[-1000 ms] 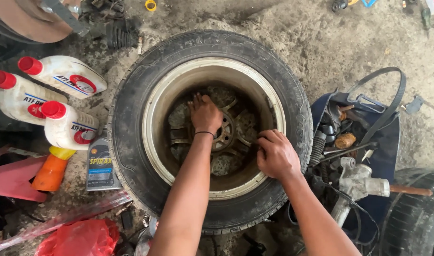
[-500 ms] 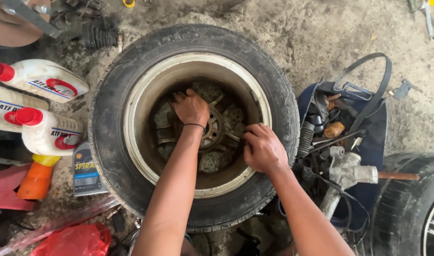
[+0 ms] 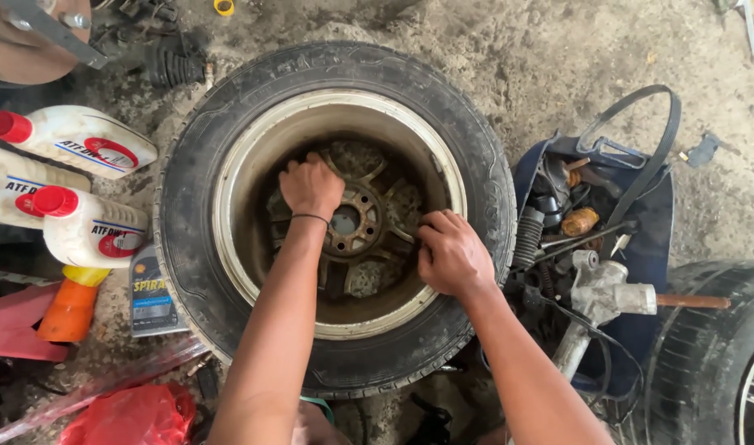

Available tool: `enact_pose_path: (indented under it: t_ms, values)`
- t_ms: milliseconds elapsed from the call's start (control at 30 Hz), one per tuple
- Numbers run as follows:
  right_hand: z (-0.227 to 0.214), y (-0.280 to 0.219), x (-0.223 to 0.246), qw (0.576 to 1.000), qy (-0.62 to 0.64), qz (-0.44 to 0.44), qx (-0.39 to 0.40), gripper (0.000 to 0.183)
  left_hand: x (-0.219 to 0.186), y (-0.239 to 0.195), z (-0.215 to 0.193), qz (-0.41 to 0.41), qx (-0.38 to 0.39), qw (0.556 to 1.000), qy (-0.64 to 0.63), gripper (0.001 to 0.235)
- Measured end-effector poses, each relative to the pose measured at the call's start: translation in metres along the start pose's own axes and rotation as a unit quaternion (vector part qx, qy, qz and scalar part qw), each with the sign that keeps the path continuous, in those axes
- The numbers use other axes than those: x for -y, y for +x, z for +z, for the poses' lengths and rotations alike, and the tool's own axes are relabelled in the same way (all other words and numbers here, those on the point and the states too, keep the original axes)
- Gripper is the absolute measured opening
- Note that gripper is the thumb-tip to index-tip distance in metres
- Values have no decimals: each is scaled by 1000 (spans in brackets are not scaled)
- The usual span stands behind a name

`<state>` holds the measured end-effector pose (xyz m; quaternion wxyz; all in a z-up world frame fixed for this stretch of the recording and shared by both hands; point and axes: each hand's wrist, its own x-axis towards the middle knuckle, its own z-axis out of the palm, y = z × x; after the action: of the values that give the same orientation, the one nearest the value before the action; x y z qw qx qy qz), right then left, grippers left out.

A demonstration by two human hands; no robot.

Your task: The person cleans the inside of a car wheel rim using a dark cloth. They wipe the inner surface and the central hub area repeatedly. Several bottles of automotive fluid are visible nearby on the ground.

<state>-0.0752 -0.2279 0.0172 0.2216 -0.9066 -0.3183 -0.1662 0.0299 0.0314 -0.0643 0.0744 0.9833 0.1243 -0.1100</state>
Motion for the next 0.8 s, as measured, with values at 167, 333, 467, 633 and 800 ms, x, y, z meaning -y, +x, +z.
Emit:
enact_pose_path:
  t_ms: [167,333,467,633,800]
  values:
    - [-1,3,-1,1000,-1,3,2,5,19,-40,-24,-31,59,992,-106,41]
    - [0,1,2,1000,-2,9,10,8,37,-30,-8,-50,37,982,-178,40]
    - [2,-1,1,1000,-7,20,19,6,30,-29,-30,-35,32,973,-224,32]
    - [2,-2,0,999,-13,26,25,6,5,-35,-28,60,55,976,-204,32]
    - [6,-4,-3,999,-22,24,32,5,-47,-59,-30,139,32,971,-190,24]
